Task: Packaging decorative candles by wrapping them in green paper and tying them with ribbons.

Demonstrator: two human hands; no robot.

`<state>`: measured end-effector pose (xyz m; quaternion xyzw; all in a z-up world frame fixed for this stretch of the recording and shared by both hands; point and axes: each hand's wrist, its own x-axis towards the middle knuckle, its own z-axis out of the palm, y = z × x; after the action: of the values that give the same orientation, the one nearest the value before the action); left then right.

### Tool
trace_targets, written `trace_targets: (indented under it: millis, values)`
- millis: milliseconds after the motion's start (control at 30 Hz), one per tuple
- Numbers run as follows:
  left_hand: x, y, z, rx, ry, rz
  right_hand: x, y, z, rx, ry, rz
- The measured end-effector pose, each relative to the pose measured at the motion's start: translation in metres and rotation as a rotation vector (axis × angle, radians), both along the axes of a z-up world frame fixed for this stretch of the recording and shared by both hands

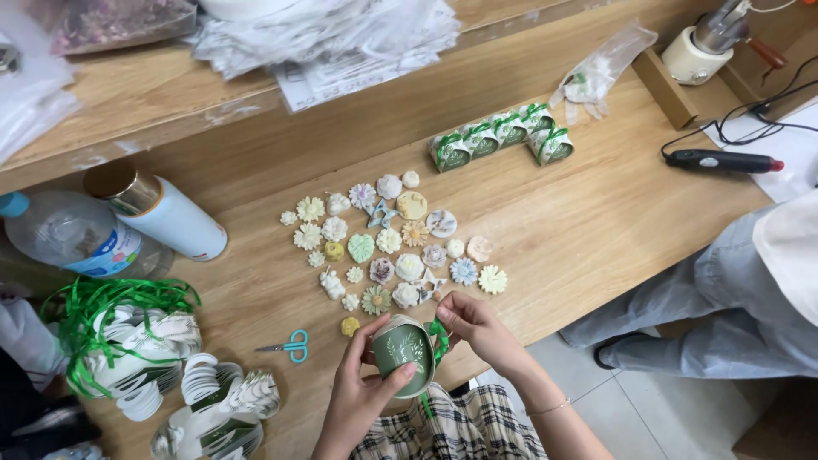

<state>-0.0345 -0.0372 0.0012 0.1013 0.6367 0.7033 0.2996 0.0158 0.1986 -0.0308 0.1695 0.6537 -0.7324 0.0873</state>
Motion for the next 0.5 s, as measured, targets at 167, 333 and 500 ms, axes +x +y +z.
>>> trace_targets:
  millis: [167, 333, 500]
  values:
    - [-0.001, 0.034, -0.012, -0.006, -0.010, 0.126, 0.007, 0.034, -0.035, -0.672, 0.112, 0.089]
    - [-0.004, 0.068, -0.012, -0.083, 0.032, 0.257, -0.011, 0.055, -0.014, -0.683, 0.259, 0.210]
    - [-0.006, 0.093, -0.027, 0.008, -0.037, 0.293, -0.024, 0.087, -0.053, -0.939, 0.333, 0.149]
